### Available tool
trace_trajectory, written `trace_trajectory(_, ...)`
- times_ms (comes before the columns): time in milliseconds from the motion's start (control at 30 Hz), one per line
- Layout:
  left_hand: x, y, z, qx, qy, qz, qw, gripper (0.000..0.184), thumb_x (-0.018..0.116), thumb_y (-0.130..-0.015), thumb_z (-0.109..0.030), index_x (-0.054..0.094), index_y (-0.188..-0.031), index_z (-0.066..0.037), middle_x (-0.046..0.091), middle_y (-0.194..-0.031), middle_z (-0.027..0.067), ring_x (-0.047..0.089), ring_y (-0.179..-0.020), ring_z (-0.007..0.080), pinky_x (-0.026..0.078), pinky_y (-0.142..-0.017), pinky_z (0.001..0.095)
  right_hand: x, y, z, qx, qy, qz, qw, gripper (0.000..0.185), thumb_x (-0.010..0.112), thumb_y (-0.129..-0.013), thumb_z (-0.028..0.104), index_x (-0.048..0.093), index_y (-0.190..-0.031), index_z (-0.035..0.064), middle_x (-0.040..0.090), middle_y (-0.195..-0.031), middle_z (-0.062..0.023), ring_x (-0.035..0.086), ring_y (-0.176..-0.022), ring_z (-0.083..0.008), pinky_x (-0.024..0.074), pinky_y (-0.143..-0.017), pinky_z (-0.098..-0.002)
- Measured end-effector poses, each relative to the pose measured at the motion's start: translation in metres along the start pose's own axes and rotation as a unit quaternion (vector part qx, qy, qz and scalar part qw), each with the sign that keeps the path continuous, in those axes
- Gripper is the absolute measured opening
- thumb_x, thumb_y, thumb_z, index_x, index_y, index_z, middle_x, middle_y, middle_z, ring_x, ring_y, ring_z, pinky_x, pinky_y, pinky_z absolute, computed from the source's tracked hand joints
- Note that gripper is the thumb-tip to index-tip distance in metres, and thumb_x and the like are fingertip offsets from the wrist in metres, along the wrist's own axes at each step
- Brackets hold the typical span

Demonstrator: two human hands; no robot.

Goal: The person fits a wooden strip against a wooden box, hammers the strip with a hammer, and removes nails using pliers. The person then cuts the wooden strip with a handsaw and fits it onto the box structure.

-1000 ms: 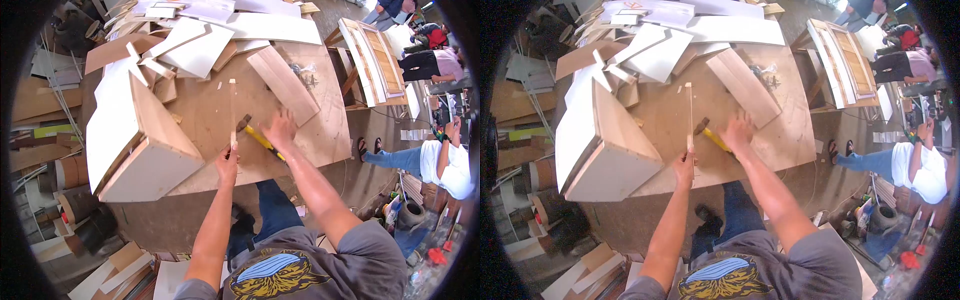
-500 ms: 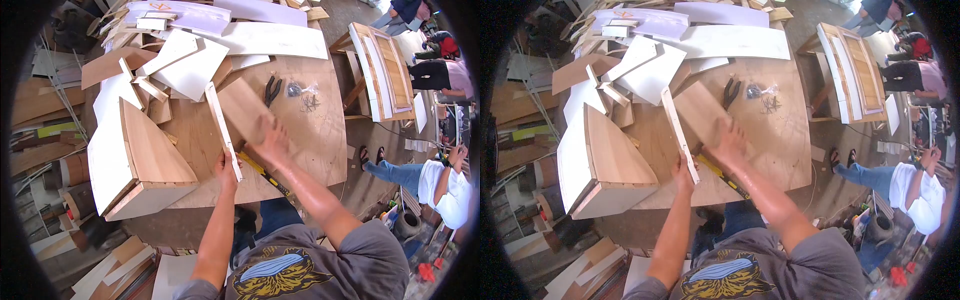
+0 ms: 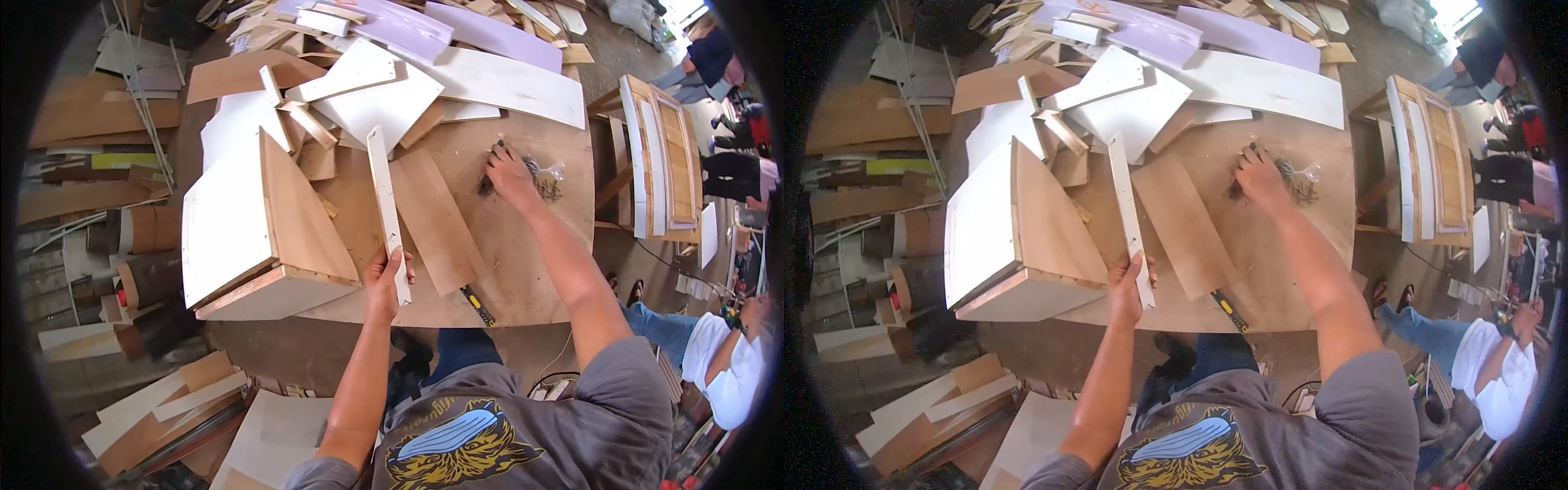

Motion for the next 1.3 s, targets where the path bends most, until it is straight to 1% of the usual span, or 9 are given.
trace_trajectory(200, -0.018, 0.020, -0.013, 0.000, 0.009, 0.023, 1.000, 0.024, 0.066, -0.102, -0.026, 0.066, -0.109, -0.003, 0.067, -0.093, 0.0056, 0.063, -0.068, 0.0139, 0.051, -0.060, 0.0302, -0.052, -0.003, 0.016, 0.051, -0.090, 0.010, 0.995, 0.036, 0.075, -0.080, 0.014, 0.067, -0.115, 0.0080, 0.065, -0.121, -0.0127, 0.060, -0.122, -0.0312, 0.0433, -0.107, -0.0512)
trace_trajectory(400, -0.037, 0.050, -0.030, 0.006, -0.005, 0.058, 0.998, 0.022, 0.061, -0.104, -0.022, 0.065, -0.108, -0.002, 0.068, -0.093, 0.0072, 0.064, -0.069, 0.0138, 0.053, -0.061, 0.0302, -0.073, 0.026, 0.078, 0.296, -0.408, -0.001, 0.864, 0.030, 0.077, -0.090, 0.021, 0.063, -0.113, 0.0083, 0.066, -0.093, -0.0082, 0.067, -0.082, -0.0247, 0.0527, -0.068, -0.0391)
trace_trajectory(500, -0.050, 0.076, -0.045, 0.016, -0.020, 0.087, 0.996, 0.022, 0.060, -0.104, -0.022, 0.065, -0.110, -0.001, 0.068, -0.094, 0.0068, 0.064, -0.070, 0.0132, 0.053, -0.062, 0.0302, -0.096, 0.050, 0.129, 0.320, -0.650, 0.001, 0.690, 0.033, 0.080, -0.089, 0.022, 0.063, -0.114, 0.0091, 0.062, -0.085, -0.0012, 0.062, -0.069, -0.0178, 0.0482, -0.059, -0.0348)
trace_trajectory(633, -0.084, 0.115, -0.059, 0.023, -0.016, 0.118, 0.993, 0.030, 0.061, -0.104, -0.025, 0.065, -0.123, -0.003, 0.068, -0.095, 0.0042, 0.063, -0.071, 0.0110, 0.052, -0.062, 0.0281, -0.139, 0.067, 0.229, 0.272, -0.918, -0.039, 0.285, 0.034, 0.078, -0.092, 0.033, 0.066, -0.112, 0.0107, 0.067, -0.086, -0.0025, 0.063, -0.070, -0.0131, 0.0532, -0.057, -0.0307)
trace_trajectory(733, -0.122, 0.145, -0.071, 0.038, -0.011, 0.144, 0.989, 0.030, 0.060, -0.105, -0.024, 0.064, -0.125, -0.003, 0.068, -0.095, 0.0045, 0.063, -0.071, 0.0113, 0.053, -0.062, 0.0279, -0.167, 0.079, 0.301, 0.306, -0.882, 0.013, 0.358, 0.027, 0.076, -0.093, 0.032, 0.066, -0.109, 0.0117, 0.073, -0.095, -0.0074, 0.071, -0.083, -0.0189, 0.0591, -0.065, -0.0348)
trace_trajectory(833, -0.179, 0.176, -0.086, 0.044, -0.002, 0.150, 0.988, 0.030, 0.060, -0.105, -0.024, 0.064, -0.125, -0.003, 0.068, -0.094, 0.0050, 0.064, -0.071, 0.0116, 0.053, -0.062, 0.0278, -0.193, 0.084, 0.357, 0.214, -0.894, -0.036, 0.393, 0.025, 0.075, -0.095, 0.030, 0.066, -0.108, 0.0114, 0.074, -0.094, -0.0091, 0.073, -0.087, -0.0212, 0.0606, -0.069, -0.0363)
trace_trajectory(967, -0.257, 0.215, -0.104, 0.067, 0.014, 0.137, 0.988, 0.033, 0.060, -0.104, -0.023, 0.063, -0.130, -0.003, 0.069, -0.094, 0.0076, 0.064, -0.068, 0.0131, 0.054, -0.059, 0.0279, -0.172, 0.085, 0.452, 0.214, -0.963, -0.036, 0.161, 0.026, 0.075, -0.095, 0.032, 0.065, -0.109, 0.0117, 0.074, -0.096, -0.0085, 0.074, -0.087, -0.0252, 0.0619, -0.078, -0.0416)
trace_trajectory(1167, -0.346, 0.265, -0.121, 0.076, 0.002, 0.076, 0.994, 0.036, 0.054, -0.107, -0.030, 0.062, -0.129, -0.002, 0.068, -0.094, 0.0081, 0.064, -0.067, 0.0136, 0.054, -0.058, 0.0281, -0.235, 0.078, 0.571, 0.187, -0.928, 0.049, 0.320, 0.025, 0.066, -0.101, 0.027, 0.061, -0.115, 0.0065, 0.073, -0.107, -0.0148, 0.074, -0.097, -0.0281, 0.0626, -0.081, -0.0439)
trace_trajectory(1300, -0.374, 0.283, -0.123, 0.085, -0.010, 0.053, 0.995, 0.034, 0.050, -0.109, -0.032, 0.063, -0.122, -0.003, 0.067, -0.094, 0.0073, 0.063, -0.067, 0.0137, 0.053, -0.058, 0.0287, -0.213, 0.078, 0.615, 0.205, -0.916, 0.128, 0.321, 0.036, 0.060, -0.105, 0.025, 0.054, -0.134, 0.0056, 0.072, -0.110, -0.0158, 0.073, -0.100, -0.0308, 0.0625, -0.079, -0.0443)
Point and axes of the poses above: each hand's wrist, its own y-axis away from the middle knuckle, its own x-axis out of the palm, z = x × y, the point moved 4 cm from there along -y, towards the middle knuckle
